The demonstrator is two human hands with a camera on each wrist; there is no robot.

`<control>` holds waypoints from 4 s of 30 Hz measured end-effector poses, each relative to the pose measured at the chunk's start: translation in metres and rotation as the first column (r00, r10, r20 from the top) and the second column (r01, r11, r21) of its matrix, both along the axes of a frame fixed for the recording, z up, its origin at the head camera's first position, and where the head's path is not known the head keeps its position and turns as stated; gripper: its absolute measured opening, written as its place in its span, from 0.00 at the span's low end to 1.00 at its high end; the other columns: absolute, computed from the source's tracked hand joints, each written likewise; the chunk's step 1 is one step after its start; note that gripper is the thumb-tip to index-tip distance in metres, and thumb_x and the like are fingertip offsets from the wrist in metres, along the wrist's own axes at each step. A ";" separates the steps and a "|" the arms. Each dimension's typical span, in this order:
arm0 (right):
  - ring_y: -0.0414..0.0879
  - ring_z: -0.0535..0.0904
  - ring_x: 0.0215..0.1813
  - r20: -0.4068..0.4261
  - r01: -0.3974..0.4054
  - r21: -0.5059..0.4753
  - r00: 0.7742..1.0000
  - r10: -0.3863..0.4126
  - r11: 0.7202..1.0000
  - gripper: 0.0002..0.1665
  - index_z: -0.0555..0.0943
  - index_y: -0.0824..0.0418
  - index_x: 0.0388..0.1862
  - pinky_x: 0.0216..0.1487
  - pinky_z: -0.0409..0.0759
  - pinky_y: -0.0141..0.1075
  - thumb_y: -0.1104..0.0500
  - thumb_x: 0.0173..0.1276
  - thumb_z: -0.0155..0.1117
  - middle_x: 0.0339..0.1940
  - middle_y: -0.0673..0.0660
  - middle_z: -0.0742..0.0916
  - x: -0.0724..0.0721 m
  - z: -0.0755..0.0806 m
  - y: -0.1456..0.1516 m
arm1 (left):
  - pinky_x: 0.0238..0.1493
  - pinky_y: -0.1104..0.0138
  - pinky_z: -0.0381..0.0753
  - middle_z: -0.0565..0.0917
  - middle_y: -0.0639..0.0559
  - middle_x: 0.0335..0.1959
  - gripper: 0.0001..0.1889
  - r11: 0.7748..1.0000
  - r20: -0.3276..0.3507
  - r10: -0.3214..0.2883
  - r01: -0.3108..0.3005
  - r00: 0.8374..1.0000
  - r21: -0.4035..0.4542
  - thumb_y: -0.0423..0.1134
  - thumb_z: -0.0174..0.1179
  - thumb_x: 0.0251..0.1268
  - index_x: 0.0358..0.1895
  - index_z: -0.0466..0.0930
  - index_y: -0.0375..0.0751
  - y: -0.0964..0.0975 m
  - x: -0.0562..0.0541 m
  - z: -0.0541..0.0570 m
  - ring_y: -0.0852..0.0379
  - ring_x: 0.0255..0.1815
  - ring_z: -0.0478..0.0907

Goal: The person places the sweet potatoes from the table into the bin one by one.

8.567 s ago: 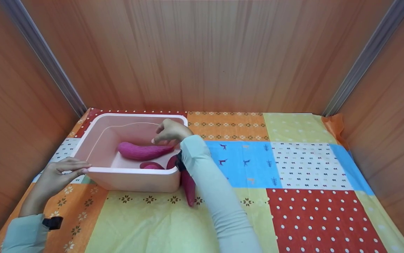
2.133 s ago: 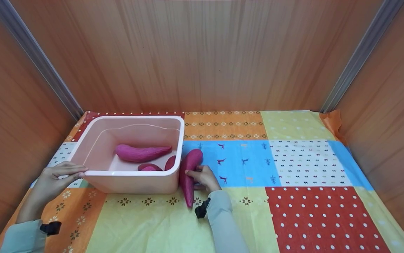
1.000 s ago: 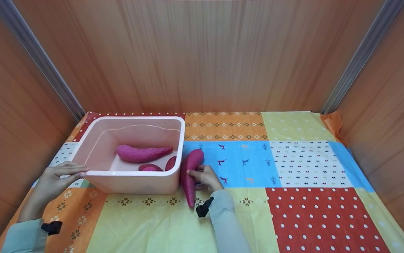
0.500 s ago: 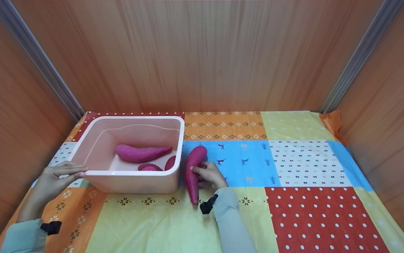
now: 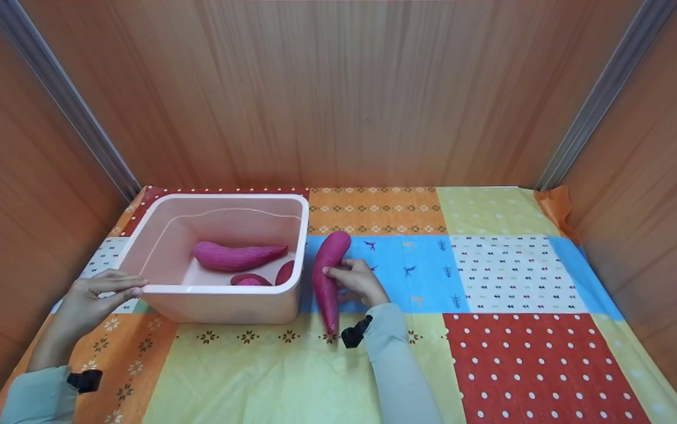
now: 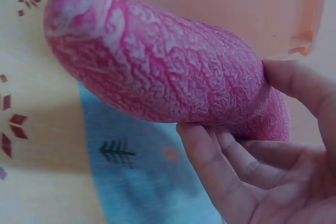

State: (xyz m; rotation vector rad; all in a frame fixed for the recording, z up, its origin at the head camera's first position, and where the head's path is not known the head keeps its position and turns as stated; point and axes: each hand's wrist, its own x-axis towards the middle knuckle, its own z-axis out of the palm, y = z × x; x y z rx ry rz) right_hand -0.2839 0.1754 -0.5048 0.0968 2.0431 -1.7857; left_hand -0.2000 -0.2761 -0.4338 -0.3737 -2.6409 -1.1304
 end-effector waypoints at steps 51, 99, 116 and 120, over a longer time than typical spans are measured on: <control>0.56 0.77 0.56 -0.111 -0.103 0.315 0.983 0.144 0.943 0.44 0.69 0.56 0.68 0.47 0.85 0.45 0.46 0.54 0.75 0.59 0.59 0.79 -0.029 0.114 0.008 | 0.44 0.84 0.76 0.87 0.49 0.38 0.12 1.000 -0.020 -0.013 0.013 1.000 0.008 0.30 0.69 0.54 0.43 0.88 0.42 0.001 0.000 0.000 0.74 0.40 0.76; 0.51 0.83 0.48 -0.252 -0.267 0.378 0.891 0.376 0.886 0.32 0.76 0.56 0.62 0.45 0.86 0.43 0.50 0.59 0.71 0.49 0.57 0.85 -0.040 0.171 -0.071 | 0.41 0.84 0.76 0.88 0.50 0.37 0.12 1.000 -0.053 0.001 -0.001 0.999 0.005 0.30 0.70 0.52 0.42 0.89 0.42 0.005 0.001 0.000 0.73 0.40 0.75; 0.50 0.80 0.51 -0.234 -0.305 0.421 0.873 0.427 0.854 0.31 0.76 0.56 0.64 0.48 0.85 0.41 0.52 0.61 0.71 0.51 0.56 0.84 -0.042 0.174 -0.097 | 0.44 0.80 0.78 0.87 0.51 0.40 0.12 1.000 0.038 0.008 -0.008 0.999 0.013 0.34 0.68 0.56 0.45 0.88 0.43 0.005 0.002 0.003 0.72 0.42 0.75; 0.49 0.80 0.52 -0.223 -0.318 0.428 0.870 0.440 0.846 0.31 0.76 0.56 0.64 0.48 0.85 0.41 0.52 0.61 0.71 0.52 0.57 0.84 -0.044 0.172 -0.101 | 0.43 0.81 0.78 0.87 0.50 0.40 0.12 1.000 0.048 0.011 -0.012 0.999 0.019 0.35 0.68 0.57 0.46 0.87 0.43 0.005 0.003 0.003 0.72 0.41 0.75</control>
